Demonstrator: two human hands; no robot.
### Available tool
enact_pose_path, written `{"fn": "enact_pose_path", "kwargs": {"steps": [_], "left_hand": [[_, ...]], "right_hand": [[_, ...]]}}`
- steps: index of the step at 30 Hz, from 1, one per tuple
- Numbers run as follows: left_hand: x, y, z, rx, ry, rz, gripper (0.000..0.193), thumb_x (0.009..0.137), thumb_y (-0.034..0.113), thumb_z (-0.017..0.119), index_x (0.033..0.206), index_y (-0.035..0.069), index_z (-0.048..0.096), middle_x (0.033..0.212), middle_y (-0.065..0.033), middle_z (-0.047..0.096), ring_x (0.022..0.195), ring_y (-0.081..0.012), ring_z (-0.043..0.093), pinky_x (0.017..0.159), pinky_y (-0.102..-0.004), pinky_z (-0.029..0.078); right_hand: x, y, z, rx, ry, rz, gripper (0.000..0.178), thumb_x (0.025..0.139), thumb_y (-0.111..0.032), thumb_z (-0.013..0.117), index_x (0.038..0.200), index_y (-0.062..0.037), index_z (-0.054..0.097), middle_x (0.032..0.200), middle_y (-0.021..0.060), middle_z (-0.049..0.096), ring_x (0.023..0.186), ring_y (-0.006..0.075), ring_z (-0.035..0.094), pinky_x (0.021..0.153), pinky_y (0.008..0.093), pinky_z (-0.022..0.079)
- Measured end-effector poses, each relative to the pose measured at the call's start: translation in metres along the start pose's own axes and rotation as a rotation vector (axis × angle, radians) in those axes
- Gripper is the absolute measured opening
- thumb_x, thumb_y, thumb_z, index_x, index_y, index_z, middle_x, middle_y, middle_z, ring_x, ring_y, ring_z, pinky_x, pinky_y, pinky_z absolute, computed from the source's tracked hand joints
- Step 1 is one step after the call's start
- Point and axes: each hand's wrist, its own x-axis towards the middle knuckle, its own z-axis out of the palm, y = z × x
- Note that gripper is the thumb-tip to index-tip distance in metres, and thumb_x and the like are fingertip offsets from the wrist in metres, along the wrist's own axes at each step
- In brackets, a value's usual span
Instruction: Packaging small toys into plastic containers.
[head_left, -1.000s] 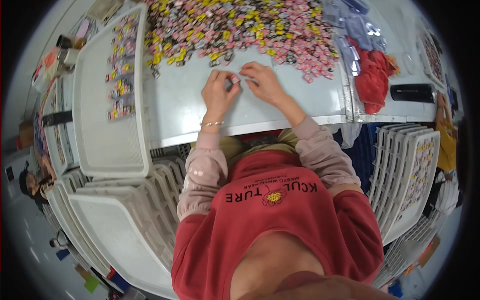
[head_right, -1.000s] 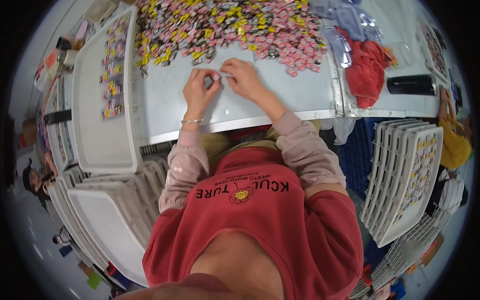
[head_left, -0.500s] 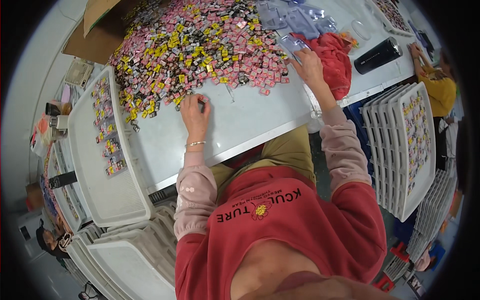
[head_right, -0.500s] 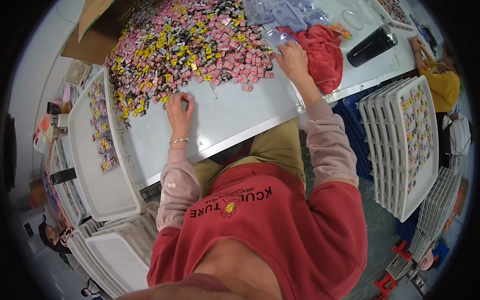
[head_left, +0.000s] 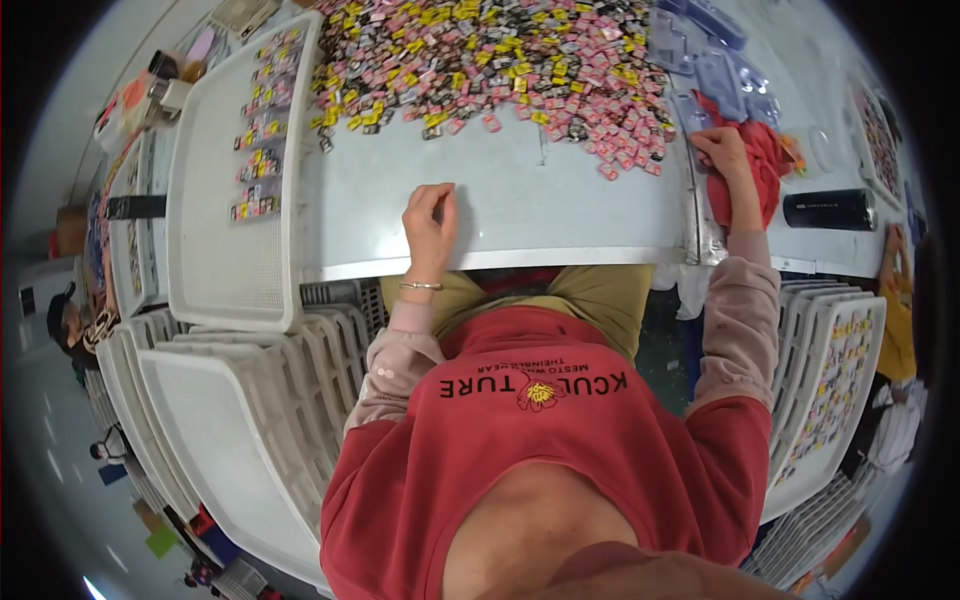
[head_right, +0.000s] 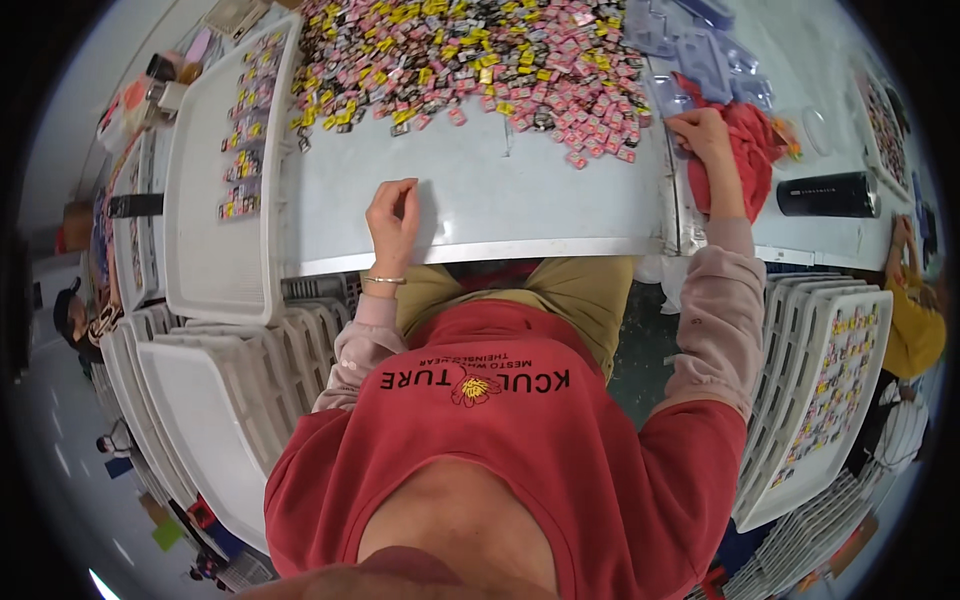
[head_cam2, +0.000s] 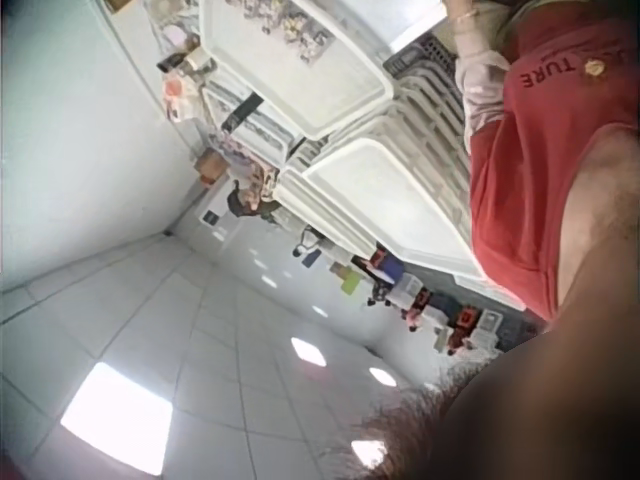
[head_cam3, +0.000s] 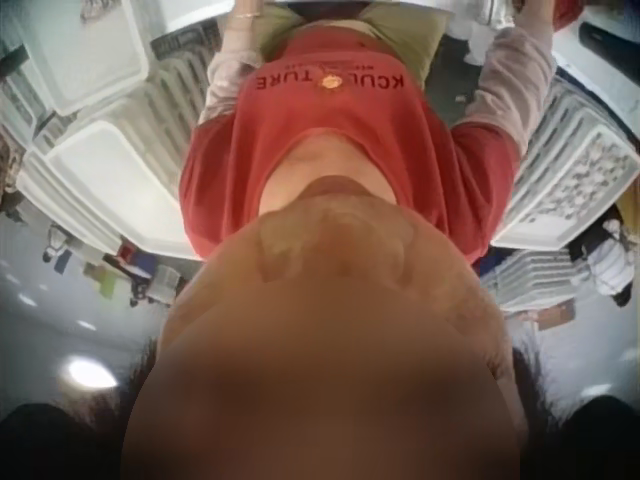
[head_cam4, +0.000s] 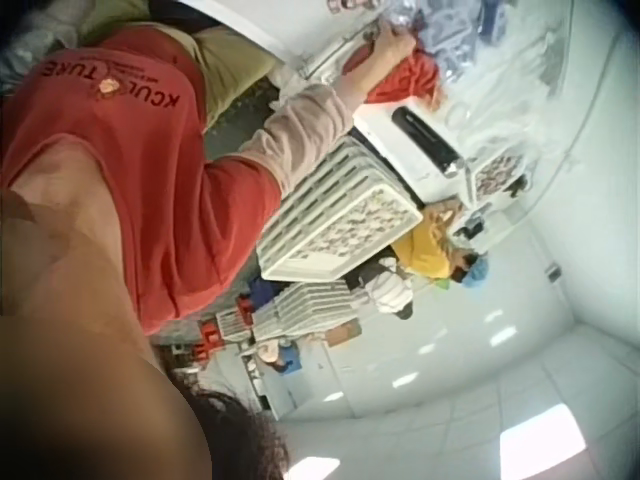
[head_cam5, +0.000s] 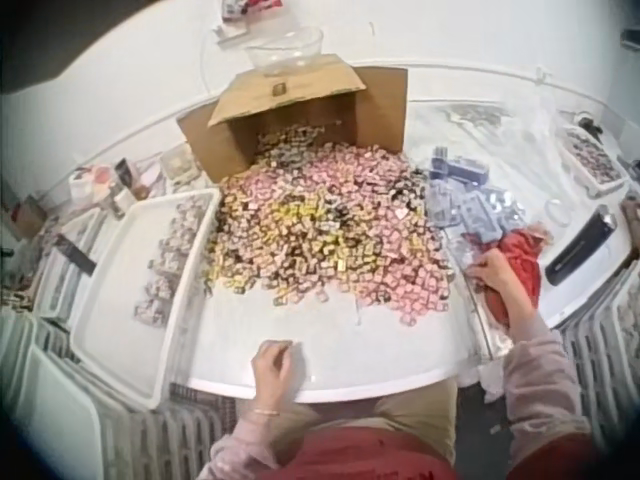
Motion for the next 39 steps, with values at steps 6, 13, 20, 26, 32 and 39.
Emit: {"fn": "enact_pose_path", "kwargs": {"steps": [6,13,20,26,32,39], "left_hand": [[-0.012,0.002,-0.007,-0.061,0.008,-0.035,0.008,0.083,-0.001,0.060,0.090,-0.001,0.064,0.079,-0.0073,0.060,0.065,-0.0121,0.055,0.059,-0.0229,0.044],[-0.015,-0.003,-0.008,-0.040,0.019,-0.004,0.009,0.079,-0.002,0.060,0.087,-0.001,0.064,0.079,-0.0119,0.060,0.069,-0.0235,0.058,0.061,-0.0295,0.046],[-0.015,-0.002,-0.011,-0.060,0.004,-0.065,0.012,0.083,-0.001,0.059,0.093,-0.001,0.064,0.084,-0.0085,0.060,0.072,-0.0153,0.056,0.065,-0.0245,0.045],[-0.008,0.034,-0.007,0.130,0.092,0.177,0.030,0.079,0.000,0.059,0.108,0.002,0.060,0.104,-0.0112,0.056,0.099,-0.0264,0.052,0.088,-0.0355,0.041],[-0.032,0.011,-0.014,0.273,-0.135,0.264,0.030,0.072,0.003,0.065,0.101,0.008,0.062,0.104,-0.0070,0.056,0.103,-0.0264,0.052,0.081,-0.0364,0.038],[-0.024,0.013,-0.002,0.308,-0.132,0.233,0.026,0.071,0.002,0.064,0.096,0.010,0.065,0.101,-0.0042,0.058,0.100,-0.0245,0.052,0.081,-0.0355,0.037]], "right_hand": [[0.009,0.004,-0.004,-0.060,-0.006,0.040,0.017,0.083,-0.016,0.063,0.080,0.0007,0.067,0.063,0.0028,0.061,0.052,0.0102,0.055,0.048,0.0249,0.042],[-0.019,-0.038,0.014,-0.672,0.438,0.085,0.032,0.090,-0.035,0.043,0.100,-0.0095,0.060,0.093,0.0216,0.064,0.088,0.0433,0.061,0.077,0.0511,0.048],[-0.055,-0.098,0.023,-0.201,0.637,-0.333,0.019,0.091,-0.014,0.051,0.105,-0.0073,0.062,0.091,0.0163,0.066,0.083,0.0290,0.065,0.073,0.0354,0.050],[-0.111,-0.170,0.205,-0.234,0.247,-0.985,0.022,0.076,-0.003,0.055,0.095,-0.0099,0.066,0.088,0.0056,0.064,0.083,0.0252,0.060,0.074,0.0375,0.047],[-0.112,-0.186,0.227,0.110,-0.031,-0.904,0.013,0.078,-0.006,0.062,0.091,-0.0047,0.066,0.083,0.0087,0.064,0.079,0.0255,0.062,0.069,0.0362,0.049],[-0.027,-0.206,0.227,-0.013,0.085,-0.569,0.017,0.078,-0.015,0.067,0.091,-0.0042,0.064,0.082,0.0095,0.065,0.072,0.0234,0.064,0.062,0.0362,0.051]]}}
